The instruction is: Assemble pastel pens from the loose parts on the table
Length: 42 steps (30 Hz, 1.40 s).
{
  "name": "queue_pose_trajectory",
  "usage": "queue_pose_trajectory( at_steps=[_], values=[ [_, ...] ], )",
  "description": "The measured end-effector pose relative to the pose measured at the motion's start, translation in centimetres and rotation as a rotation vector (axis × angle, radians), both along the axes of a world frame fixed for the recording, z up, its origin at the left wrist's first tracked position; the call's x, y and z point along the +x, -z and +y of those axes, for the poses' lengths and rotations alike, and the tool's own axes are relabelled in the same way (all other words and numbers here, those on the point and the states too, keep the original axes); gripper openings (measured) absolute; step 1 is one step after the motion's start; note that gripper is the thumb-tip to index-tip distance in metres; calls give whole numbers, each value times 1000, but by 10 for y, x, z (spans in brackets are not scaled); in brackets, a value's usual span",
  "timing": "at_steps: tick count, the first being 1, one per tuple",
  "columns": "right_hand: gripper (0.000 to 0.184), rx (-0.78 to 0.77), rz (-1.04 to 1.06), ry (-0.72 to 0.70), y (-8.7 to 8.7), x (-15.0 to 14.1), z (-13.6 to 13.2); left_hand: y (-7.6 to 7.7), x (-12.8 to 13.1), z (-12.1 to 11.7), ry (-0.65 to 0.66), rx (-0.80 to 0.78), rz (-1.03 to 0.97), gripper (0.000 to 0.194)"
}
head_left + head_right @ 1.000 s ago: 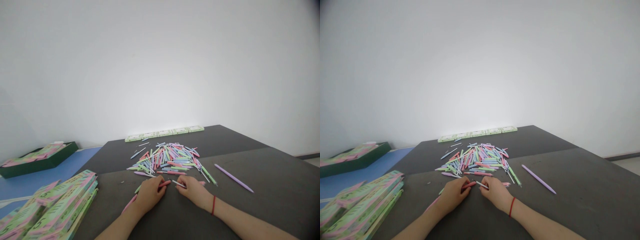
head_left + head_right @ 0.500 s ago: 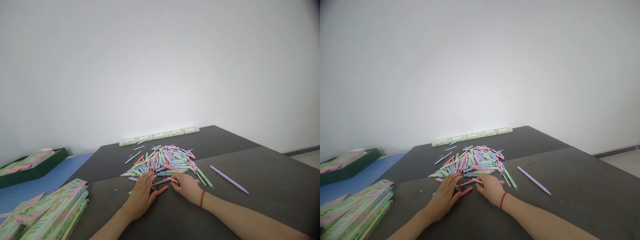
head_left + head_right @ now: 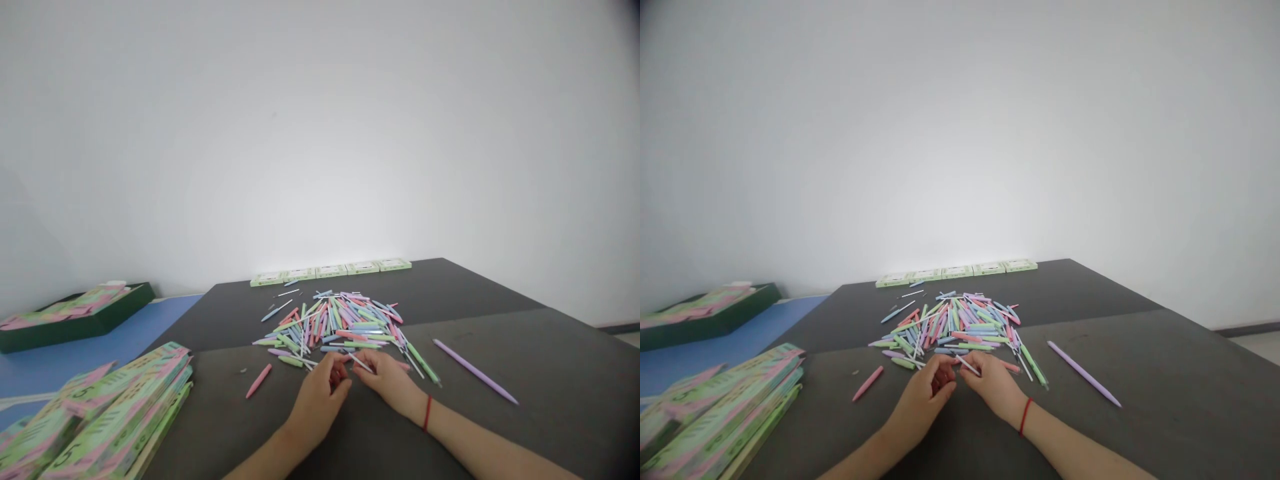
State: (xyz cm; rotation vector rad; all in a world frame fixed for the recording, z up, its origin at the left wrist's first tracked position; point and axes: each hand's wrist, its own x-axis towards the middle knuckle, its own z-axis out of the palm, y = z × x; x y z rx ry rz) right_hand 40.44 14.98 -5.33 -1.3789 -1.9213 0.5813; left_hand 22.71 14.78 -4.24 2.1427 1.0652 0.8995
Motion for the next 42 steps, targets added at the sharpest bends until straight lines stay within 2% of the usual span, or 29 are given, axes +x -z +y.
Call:
queue_pose_trajectory(
  at_steps=[5, 9, 12, 17, 22, 27, 42],
  values=[
    [25, -108, 134, -87, -2, -6, -5, -10, 1, 0, 71, -119, -68, 8],
    [26, -180, 192, -92, -7, -4, -9, -10, -3, 3, 52, -156, -79, 4],
    [26, -66, 139, -72, -16, 7, -19, -6, -6, 7, 23, -239, -171, 5],
    [27, 148, -199, -71, -28, 31, -42, -1, -3, 11, 81, -382, -434, 10],
    [29, 236, -353, -75, -36, 33, -51, -1, -1, 7, 130, -423, -453, 15],
    [28, 267, -389, -92, -35, 30, -52, -3, -2, 3, 81, -407, -412, 13],
    [28, 266, -405, -86, -30, 29, -51, 1, -2, 2, 94, -405, -378, 9]
  ],
)
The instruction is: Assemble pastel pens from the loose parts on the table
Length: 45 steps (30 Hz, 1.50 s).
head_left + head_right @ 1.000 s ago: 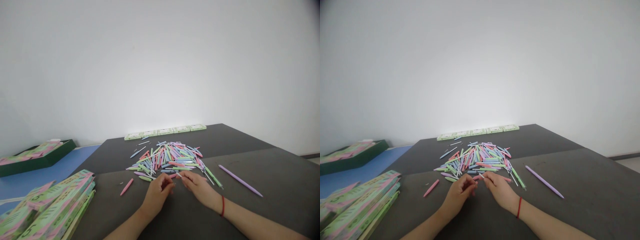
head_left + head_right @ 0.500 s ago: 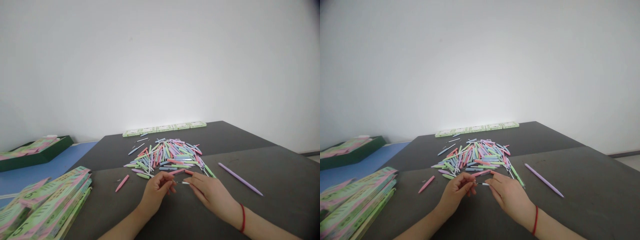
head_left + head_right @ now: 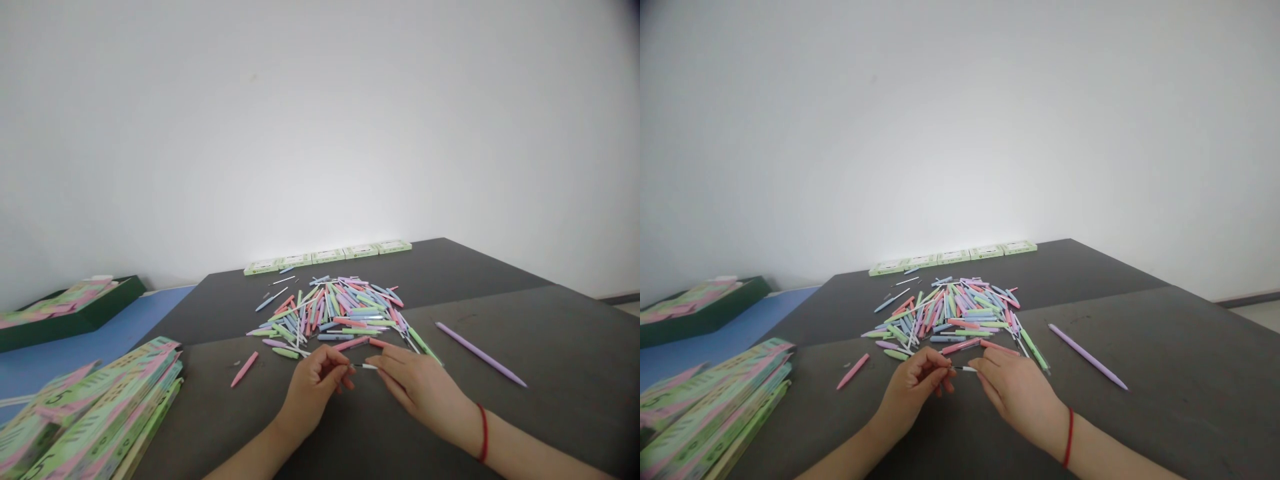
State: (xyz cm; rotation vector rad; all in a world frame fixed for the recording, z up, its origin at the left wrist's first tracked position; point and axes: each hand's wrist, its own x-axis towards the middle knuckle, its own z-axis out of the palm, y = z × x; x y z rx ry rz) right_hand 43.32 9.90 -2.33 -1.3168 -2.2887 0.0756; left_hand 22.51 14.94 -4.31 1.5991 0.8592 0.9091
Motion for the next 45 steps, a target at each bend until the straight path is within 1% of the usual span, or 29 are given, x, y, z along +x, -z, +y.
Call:
queue_pose_trajectory(
  at_steps=[5, 10, 12, 19, 20, 22, 23, 24, 27, 29, 31, 33, 34, 36, 38, 42, 45],
  values=[
    [28, 3, 7, -4, 1, 2, 1, 1, -2, 2, -26, 12, -1, 10],
    [29, 4, -18, -5, 0, -1, 1, 1, 0, 0, -7, 28, 23, 9],
    [28, 7, -18, -17, 0, -2, 1, 0, 1, -2, 6, 60, 52, 8],
    [28, -43, 5, -56, 2, -9, 0, -9, 2, -11, 74, 262, 276, 7],
    [28, -51, 12, -59, 3, -10, 0, -11, 1, -11, 79, 288, 302, 12],
    [27, -70, 40, -60, 5, -9, 1, -16, -2, -9, 57, 360, 362, 28],
    [27, -79, 61, -58, 7, -8, 2, -18, -5, -7, 27, 406, 398, 34],
    [27, -86, 84, -53, 8, -6, 3, -20, -8, -4, -13, 457, 439, 36],
    [27, -96, 149, -21, 10, 0, 6, -21, -18, 5, -129, 615, 593, 24],
    [27, -91, 164, -1, 11, 3, 7, -18, -23, 11, -161, 705, 717, 19],
    [27, -76, 144, 9, 11, 5, 9, -14, -24, 14, -145, 761, 823, 18],
    [27, -56, 93, 11, 12, 5, 10, -11, -23, 15, -102, 794, 881, 12],
    [27, -44, 60, 13, 13, 5, 11, -11, -22, 14, -79, 807, 889, 9],
    [25, -18, -7, 18, 15, 4, 13, -11, -19, 12, -45, 825, 865, 15],
    [24, 2, -61, 29, 17, 4, 15, -13, -17, 10, -35, 826, 815, 20],
    [23, 18, -120, 46, 19, 4, 16, -15, -15, 7, -23, 818, 753, 17],
    [23, 24, -143, 46, 19, 3, 16, -15, -14, 5, -22, 815, 743, 18]
  ],
)
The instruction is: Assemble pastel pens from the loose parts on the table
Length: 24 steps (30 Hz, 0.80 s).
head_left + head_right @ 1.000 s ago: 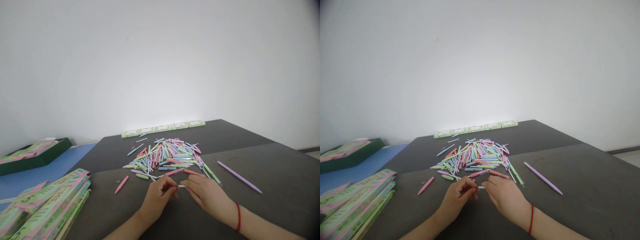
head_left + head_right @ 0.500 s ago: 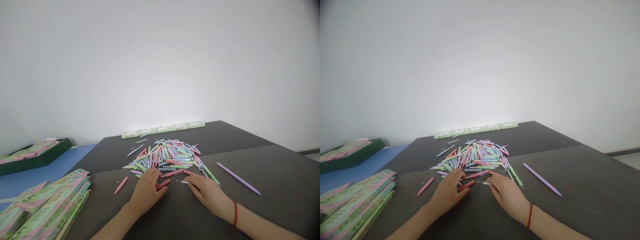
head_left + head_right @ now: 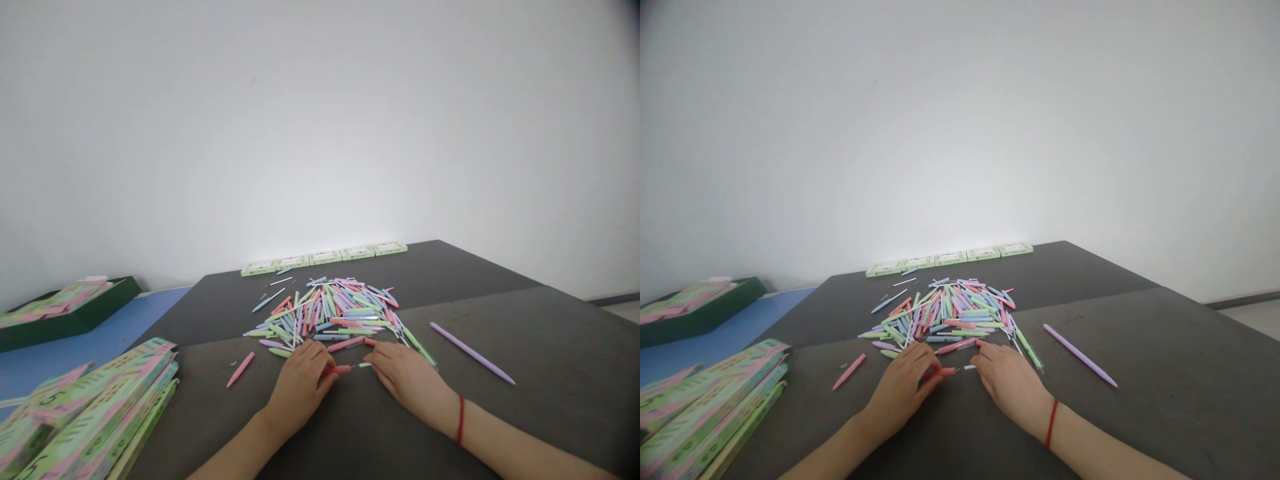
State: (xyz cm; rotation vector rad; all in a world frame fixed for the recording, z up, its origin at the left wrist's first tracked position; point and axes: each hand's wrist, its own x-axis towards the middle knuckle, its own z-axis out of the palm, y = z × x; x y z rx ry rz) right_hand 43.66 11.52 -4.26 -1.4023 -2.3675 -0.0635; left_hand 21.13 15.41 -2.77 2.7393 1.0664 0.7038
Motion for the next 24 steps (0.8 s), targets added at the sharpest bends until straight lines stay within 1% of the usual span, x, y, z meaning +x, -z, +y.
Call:
queue_pose_trajectory(
  at_steps=[3, 8, 16, 22, 24],
  values=[
    [23, -3, -8, -10, 0, 0, 0, -1, 1, -1, -1, 3, 8, 17],
    [23, -14, -4, -2, -1, -1, 0, -1, 1, 0, -4, 17, 22, 9],
    [24, 16, 42, -4, 0, 1, -1, -1, 0, 0, -7, 9, 34, 8],
    [24, -53, 104, -56, 1, -6, -1, -1, 3, -4, 14, 1, 30, 10],
    [28, -91, 133, -53, 3, -9, -2, -1, 5, -6, 22, 4, 37, 10]
  ],
)
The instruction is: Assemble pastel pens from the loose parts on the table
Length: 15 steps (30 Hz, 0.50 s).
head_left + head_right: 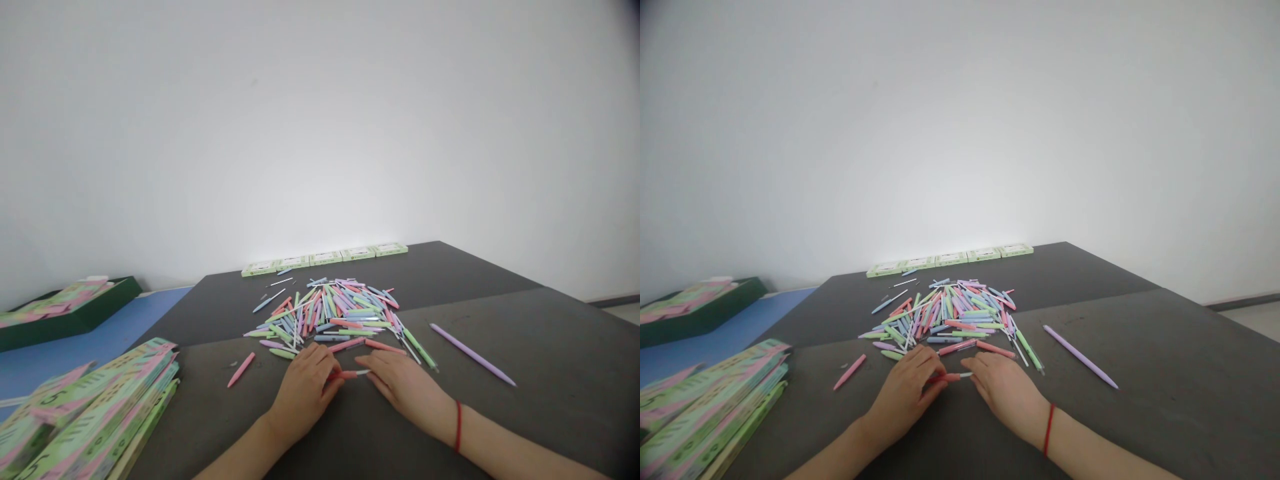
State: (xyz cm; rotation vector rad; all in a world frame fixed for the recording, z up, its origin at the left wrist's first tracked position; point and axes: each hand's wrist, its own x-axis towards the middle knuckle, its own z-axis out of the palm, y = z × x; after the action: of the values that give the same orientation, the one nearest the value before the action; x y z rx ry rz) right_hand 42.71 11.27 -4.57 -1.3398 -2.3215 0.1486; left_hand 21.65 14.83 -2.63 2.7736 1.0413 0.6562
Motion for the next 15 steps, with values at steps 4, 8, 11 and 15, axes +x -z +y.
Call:
queue_pose_trajectory(
  at_steps=[4, 8, 11, 15],
  values=[
    [35, -95, 67, 24, 1, -9, -2, 1, 3, -4, 16, -3, 19, 6],
    [49, -141, 96, -47, 1, -18, -3, 5, 7, -7, 26, -53, 30, 4],
    [63, -157, 92, -111, 1, -23, -6, 8, 8, -9, 52, -100, 32, 11],
    [69, -96, 56, -106, -3, -25, -12, 7, 6, -7, 17, -132, 23, 5]
  ],
)
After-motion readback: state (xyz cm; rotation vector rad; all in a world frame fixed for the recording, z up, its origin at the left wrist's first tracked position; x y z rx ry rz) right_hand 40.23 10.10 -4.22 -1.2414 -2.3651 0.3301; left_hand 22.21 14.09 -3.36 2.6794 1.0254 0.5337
